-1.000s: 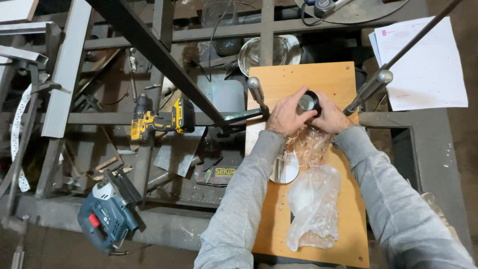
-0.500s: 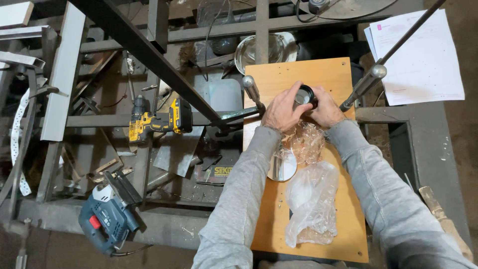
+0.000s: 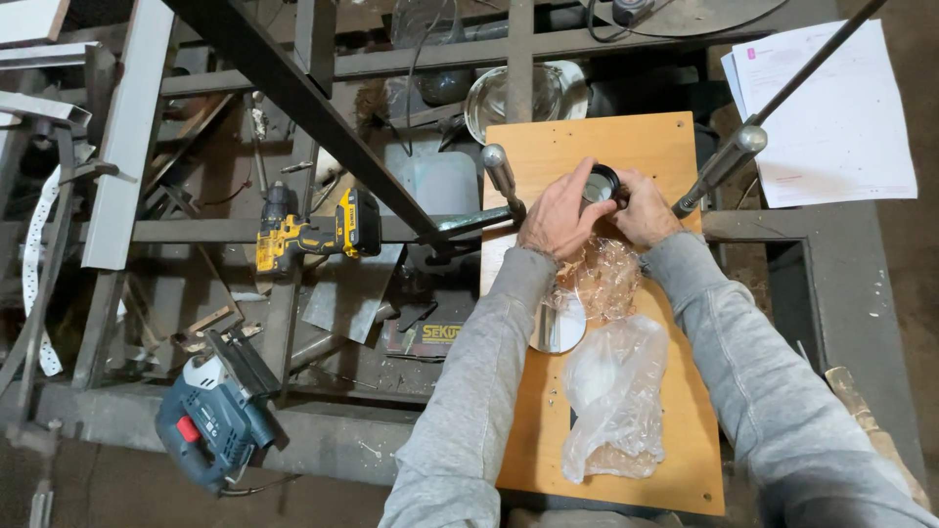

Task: The person unpackages a cylindrical security camera and its components from plastic bags on a workbench, then connects a power or data cable to the back of the device and threads additional wires through the mounting bracket.

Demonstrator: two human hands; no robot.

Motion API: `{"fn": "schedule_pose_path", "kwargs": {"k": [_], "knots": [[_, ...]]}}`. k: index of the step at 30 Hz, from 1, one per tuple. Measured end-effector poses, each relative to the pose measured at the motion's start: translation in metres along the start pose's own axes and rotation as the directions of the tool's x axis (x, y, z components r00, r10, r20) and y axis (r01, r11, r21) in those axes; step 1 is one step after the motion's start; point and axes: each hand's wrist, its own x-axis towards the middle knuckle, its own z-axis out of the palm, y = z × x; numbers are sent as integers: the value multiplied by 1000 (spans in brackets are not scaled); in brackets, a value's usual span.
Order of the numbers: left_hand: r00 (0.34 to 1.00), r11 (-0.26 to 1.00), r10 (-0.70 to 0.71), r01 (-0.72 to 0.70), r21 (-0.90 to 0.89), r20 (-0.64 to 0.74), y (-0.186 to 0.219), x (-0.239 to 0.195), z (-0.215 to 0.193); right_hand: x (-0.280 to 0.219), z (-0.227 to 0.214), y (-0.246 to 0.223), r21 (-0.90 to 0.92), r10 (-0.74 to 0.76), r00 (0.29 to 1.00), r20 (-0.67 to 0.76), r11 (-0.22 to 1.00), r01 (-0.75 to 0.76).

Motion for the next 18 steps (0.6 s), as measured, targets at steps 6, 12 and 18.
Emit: {"fn": "schedule_pose_path", "kwargs": {"k": [6,12,18], "knots": [[998,998,48,-47,31,-28,-7,0,8,1,-4,15,-138,-86,995,-48,987,79],[999,998,-6,9,63,-48,10,1,2,-5,-4,-8,-55,-158,987,13,986,159],[999,1000,-21,20,-16,-47,17,2,-4,-6,-3,-11,-182,-144,989,-37,974,135]]}}
